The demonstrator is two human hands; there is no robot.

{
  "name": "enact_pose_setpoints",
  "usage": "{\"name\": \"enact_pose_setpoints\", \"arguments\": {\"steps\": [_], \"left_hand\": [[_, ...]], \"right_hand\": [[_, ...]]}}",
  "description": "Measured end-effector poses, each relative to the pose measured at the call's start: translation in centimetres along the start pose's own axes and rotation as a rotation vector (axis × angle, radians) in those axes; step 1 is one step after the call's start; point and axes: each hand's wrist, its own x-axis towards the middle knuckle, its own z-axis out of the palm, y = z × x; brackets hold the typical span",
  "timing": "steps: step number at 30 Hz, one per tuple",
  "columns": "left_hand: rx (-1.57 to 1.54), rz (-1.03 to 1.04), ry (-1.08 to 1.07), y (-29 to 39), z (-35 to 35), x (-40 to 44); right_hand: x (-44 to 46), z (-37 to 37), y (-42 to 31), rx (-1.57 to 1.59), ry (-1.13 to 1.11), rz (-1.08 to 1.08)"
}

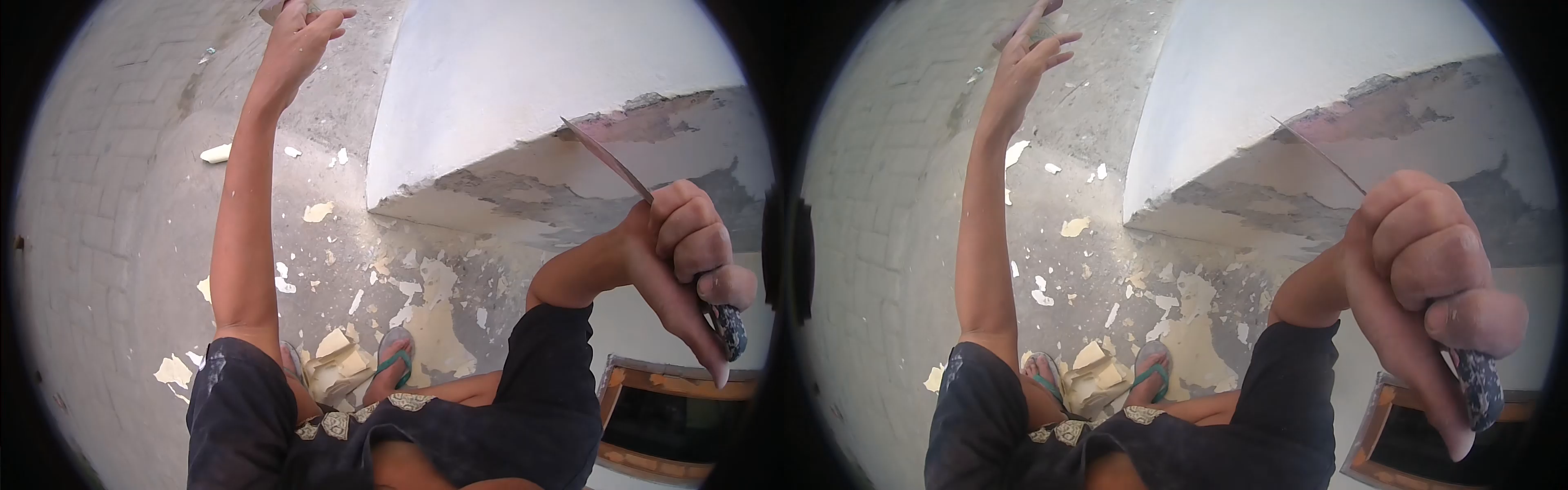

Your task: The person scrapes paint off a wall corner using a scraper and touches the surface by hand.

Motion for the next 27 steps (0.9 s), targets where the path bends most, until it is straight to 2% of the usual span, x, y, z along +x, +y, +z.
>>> {"name": "enact_pose_setpoints", "arguments": {"steps": [7,11,16,18,19,22,27], "left_hand": [[0.033,0.017,-0.022,0.0,0.0,-0.4],[0.033,0.043,-0.037,0.0,0.1,0.1],[0.025,0.014,-0.044,-0.3,0.7,-0.4],[0.031,0.007,-0.030,-0.2,0.5,-0.3],[0.047,0.009,-0.014,-0.5,0.1,-0.4],[0.061,-0.010,-0.036,-0.7,0.3,-0.5],[0.095,-0.031,0.005,-0.5,0.0,-0.5]], "right_hand": [[-0.1,0.0,-1.0,-0.042,-0.046,0.029],[1.8,-1.3,-0.2,0.026,-0.235,0.082],[2.4,-0.4,-0.2,0.024,-0.320,0.160],[3.5,-1.1,-0.6,0.022,-0.402,0.119],[4.1,-1.4,-1.1,0.022,-0.408,0.079],[1.9,-0.7,0.6,0.036,-0.273,0.204],[4.2,-1.6,-1.0,0.117,-0.424,0.024]]}}
